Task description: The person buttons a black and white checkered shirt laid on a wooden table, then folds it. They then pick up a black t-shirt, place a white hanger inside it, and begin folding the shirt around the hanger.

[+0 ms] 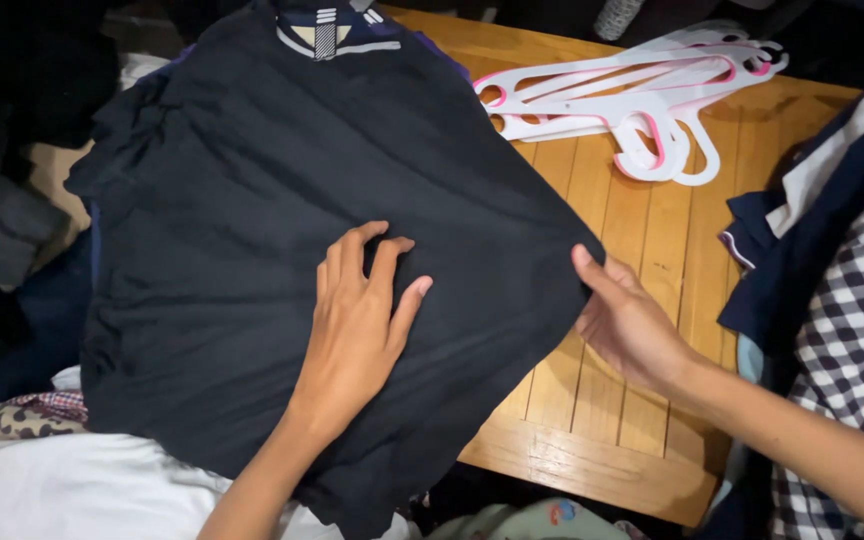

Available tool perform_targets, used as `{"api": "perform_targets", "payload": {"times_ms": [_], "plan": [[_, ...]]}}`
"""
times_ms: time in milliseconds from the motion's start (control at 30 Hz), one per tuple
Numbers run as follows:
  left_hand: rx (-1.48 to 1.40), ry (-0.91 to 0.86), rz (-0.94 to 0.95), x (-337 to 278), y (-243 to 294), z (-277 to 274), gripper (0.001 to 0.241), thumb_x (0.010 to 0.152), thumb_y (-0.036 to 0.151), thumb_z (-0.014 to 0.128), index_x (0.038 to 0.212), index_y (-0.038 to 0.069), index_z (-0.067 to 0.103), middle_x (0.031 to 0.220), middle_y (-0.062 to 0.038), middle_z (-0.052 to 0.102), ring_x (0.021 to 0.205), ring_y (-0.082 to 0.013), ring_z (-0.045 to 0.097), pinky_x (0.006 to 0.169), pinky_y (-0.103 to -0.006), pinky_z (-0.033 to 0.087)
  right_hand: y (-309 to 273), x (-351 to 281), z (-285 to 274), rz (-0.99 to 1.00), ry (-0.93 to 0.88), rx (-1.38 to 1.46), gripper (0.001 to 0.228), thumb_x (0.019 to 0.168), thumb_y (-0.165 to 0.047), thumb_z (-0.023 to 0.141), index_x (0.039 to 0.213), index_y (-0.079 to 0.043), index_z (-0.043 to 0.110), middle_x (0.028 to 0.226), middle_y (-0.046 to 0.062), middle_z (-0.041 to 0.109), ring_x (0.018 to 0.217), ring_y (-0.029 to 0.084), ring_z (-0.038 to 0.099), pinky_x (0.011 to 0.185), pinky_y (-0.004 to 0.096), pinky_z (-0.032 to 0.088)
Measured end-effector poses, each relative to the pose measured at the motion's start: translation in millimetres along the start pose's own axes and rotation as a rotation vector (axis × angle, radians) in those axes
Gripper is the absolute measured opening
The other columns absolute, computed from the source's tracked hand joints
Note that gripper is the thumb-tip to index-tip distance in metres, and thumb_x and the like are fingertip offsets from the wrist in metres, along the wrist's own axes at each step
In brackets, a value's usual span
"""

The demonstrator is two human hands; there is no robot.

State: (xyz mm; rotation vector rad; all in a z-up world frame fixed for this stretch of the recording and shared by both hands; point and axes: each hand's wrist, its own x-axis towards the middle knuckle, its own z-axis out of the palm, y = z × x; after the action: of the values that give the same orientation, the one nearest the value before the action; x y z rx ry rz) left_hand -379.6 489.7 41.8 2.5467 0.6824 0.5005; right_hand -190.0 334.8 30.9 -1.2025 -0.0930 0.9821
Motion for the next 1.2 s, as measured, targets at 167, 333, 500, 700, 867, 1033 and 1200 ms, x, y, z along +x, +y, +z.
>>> {"api": "perform_targets", "payload": {"times_ms": [167,333,500,700,867,1033,1200], "plan": [[0.031,0.011,0.003,-2,-2,-3,0.034,0.103,0.027,0.059,0.127,0.003,0.057,0.127,-0.020,0.047,0.127,-0.0412,0.045,0.104,-0.0511,0.037,-24,12,-13,-0.013,0.168,-0.037,0.043,0.095,-0.042,0.064,0.123,-0.009,0.068,0.118,0.016,0.072,0.106,0.033,0.073,0.091,0.053,0.059],[0.058,0.066,0.065,-3,-10,10,0.037,0.103,0.030,0.054,0.128,0.002,0.056,0.131,-0.022,0.049,0.123,-0.0375,0.050,0.102,-0.0523,0.039,-59,77,-122,-0.108,0.156,0.138,0.027,0.099,-0.036,0.066,0.114,-0.015,0.070,0.111,0.004,0.076,0.101,0.015,0.074,0.099,0.031,0.061],[0.107,-0.033,0.163,-3,-16,47,0.047,0.098,0.039,0.062,0.127,0.004,0.057,0.137,-0.025,0.049,0.128,-0.0414,0.046,0.106,-0.0527,0.038,-35,85,-184,0.064,0.246,-0.342,0.018,0.099,-0.042,0.065,0.102,-0.025,0.066,0.077,-0.009,0.068,0.051,0.006,0.060,0.030,0.024,0.040],[0.187,0.075,0.058,10,-22,34,0.046,0.093,0.032,0.067,0.126,0.001,0.059,0.140,-0.027,0.048,0.128,-0.0434,0.047,0.107,-0.0508,0.039,-21,77,-204,0.286,0.079,-0.543,0.036,0.092,-0.033,0.073,0.099,0.002,0.069,0.076,0.014,0.072,0.025,0.011,0.033,0.023,0.021,0.013],[0.619,0.285,-0.236,8,-81,17,0.043,0.100,0.037,0.066,0.121,0.001,0.057,0.121,-0.026,0.056,0.105,-0.0446,0.058,0.083,-0.0556,0.049,-21,65,-184,0.328,-0.206,-0.667,0.041,0.081,-0.006,0.074,0.120,0.006,0.075,0.118,0.018,0.078,0.102,0.030,0.074,0.094,0.037,0.059],[0.661,0.134,-0.530,9,-139,13,0.066,0.110,0.056,0.054,0.113,-0.010,0.061,0.110,-0.026,0.059,0.098,-0.0460,0.064,0.065,-0.0589,0.058,-16,70,-201,0.202,-0.386,-0.835,0.031,0.097,-0.020,0.060,0.111,0.002,0.077,0.114,0.008,0.079,0.105,0.020,0.074,0.098,0.031,0.057],[0.210,-0.093,-0.608,20,-102,-9,0.063,0.107,0.055,0.047,0.103,-0.007,0.057,0.112,-0.034,0.064,0.107,-0.0583,0.057,0.084,-0.0619,0.045,-16,71,-204,0.155,-0.083,-0.035,0.054,0.099,-0.018,0.044,0.152,-0.022,0.038,0.154,0.013,0.050,0.129,0.027,0.053,0.106,0.041,0.044]]}}
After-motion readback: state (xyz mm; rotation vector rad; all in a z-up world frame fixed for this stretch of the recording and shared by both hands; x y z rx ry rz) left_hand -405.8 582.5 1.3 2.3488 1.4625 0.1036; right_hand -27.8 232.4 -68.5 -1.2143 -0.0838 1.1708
